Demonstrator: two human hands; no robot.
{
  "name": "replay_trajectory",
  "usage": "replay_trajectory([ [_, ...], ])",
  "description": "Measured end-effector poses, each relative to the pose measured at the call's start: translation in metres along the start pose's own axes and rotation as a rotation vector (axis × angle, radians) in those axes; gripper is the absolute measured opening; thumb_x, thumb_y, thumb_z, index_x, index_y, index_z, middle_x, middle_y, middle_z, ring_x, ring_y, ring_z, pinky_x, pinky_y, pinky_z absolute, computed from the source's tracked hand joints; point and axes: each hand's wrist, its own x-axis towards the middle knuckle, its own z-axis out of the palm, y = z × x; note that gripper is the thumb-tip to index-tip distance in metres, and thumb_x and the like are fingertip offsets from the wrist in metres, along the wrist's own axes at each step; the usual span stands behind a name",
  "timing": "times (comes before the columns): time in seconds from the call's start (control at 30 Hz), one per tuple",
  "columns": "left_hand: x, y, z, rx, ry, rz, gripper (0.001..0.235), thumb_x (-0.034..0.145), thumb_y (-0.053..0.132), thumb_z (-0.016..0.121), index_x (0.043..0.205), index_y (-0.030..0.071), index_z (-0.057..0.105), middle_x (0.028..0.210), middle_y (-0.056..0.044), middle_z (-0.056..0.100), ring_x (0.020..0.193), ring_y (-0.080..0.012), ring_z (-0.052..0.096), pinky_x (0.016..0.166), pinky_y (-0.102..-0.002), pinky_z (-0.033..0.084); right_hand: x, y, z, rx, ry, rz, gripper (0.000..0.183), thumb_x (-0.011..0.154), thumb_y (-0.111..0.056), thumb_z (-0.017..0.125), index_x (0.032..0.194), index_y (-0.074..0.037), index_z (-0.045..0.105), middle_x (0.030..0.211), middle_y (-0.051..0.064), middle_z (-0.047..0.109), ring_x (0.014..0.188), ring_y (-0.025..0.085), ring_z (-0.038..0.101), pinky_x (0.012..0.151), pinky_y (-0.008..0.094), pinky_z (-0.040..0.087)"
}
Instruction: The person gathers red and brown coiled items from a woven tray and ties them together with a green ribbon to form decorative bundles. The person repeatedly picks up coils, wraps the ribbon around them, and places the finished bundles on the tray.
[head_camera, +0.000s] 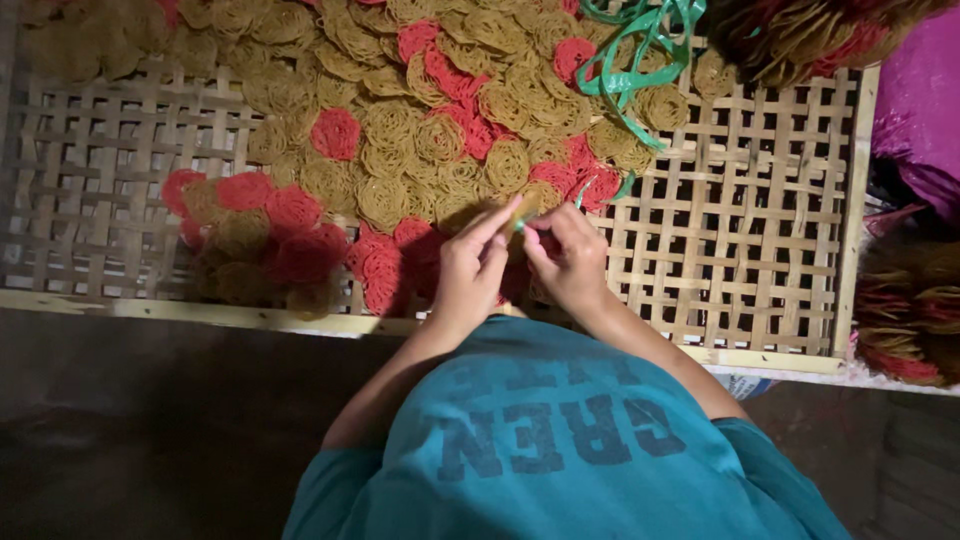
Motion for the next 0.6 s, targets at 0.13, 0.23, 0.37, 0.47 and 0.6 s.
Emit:
replay_trajectory([
  [0.13, -0.006, -0.003, -0.001, -0.004, -0.037, -0.05, 0.04, 0.1, -0.001, 0.052, 0.138, 0.002, 0.063, 0.128, -0.02, 0.072, 0.112, -0.0226, 0.074, 0.094, -0.031, 0.057, -0.003, 0.005, -0.002, -0.007, -0.022, 0.055, 0.013, 0.086, -0.001, 0.081, 0.091, 0.0, 0.069, 0.081, 0.009, 0.064, 0.068, 0.02, 0.062, 0.061, 0.03, 0.048],
  [0.23, -0.01, -0.01, 0.005, -0.111, -0.048, -0.223, 0.036, 0.104, 0.002, 0.053, 0.138, 0.002, 0.062, 0.119, -0.015, 0.076, 0.099, -0.0156, 0.072, 0.088, -0.029, 0.059, -0.003, 0.003, -0.002, 0.02, 0.022, 0.047, 0.012, 0.086, 0.001, 0.079, 0.092, 0.0, 0.069, 0.085, 0.01, 0.066, 0.071, 0.02, 0.065, 0.064, 0.03, 0.05],
  [0.37, -0.015, -0.028, 0.014, -0.308, -0.004, -0.262, 0.034, 0.104, -0.001, 0.055, 0.137, -0.002, 0.063, 0.119, -0.012, 0.076, 0.102, -0.0086, 0.068, 0.09, -0.027, 0.06, -0.002, 0.0, -0.008, 0.041, -0.049, -0.085, 0.014, 0.087, 0.004, 0.075, 0.099, 0.002, 0.07, 0.093, 0.014, 0.067, 0.082, 0.025, 0.068, 0.071, 0.032, 0.054],
  [0.47, -0.019, -0.044, 0.016, -0.354, 0.016, -0.298, 0.036, 0.098, -0.005, 0.061, 0.134, -0.003, 0.064, 0.123, -0.01, 0.073, 0.104, -0.0104, 0.068, 0.088, -0.027, 0.058, -0.003, 0.0, -0.017, -0.018, -0.124, -0.1, 0.015, 0.088, 0.006, 0.073, 0.102, 0.002, 0.07, 0.098, 0.015, 0.068, 0.087, 0.027, 0.07, 0.074, 0.034, 0.056],
  [0.6, -0.015, -0.058, 0.022, -0.344, 0.1, -0.211, 0.025, 0.096, -0.006, 0.068, 0.121, -0.005, 0.07, 0.116, -0.011, 0.076, 0.107, -0.012, 0.071, 0.096, -0.028, 0.058, -0.005, 0.003, -0.018, 0.016, -0.149, -0.124, 0.026, 0.087, 0.01, 0.067, 0.111, 0.002, 0.07, 0.103, 0.015, 0.069, 0.094, 0.03, 0.071, 0.083, 0.036, 0.057],
])
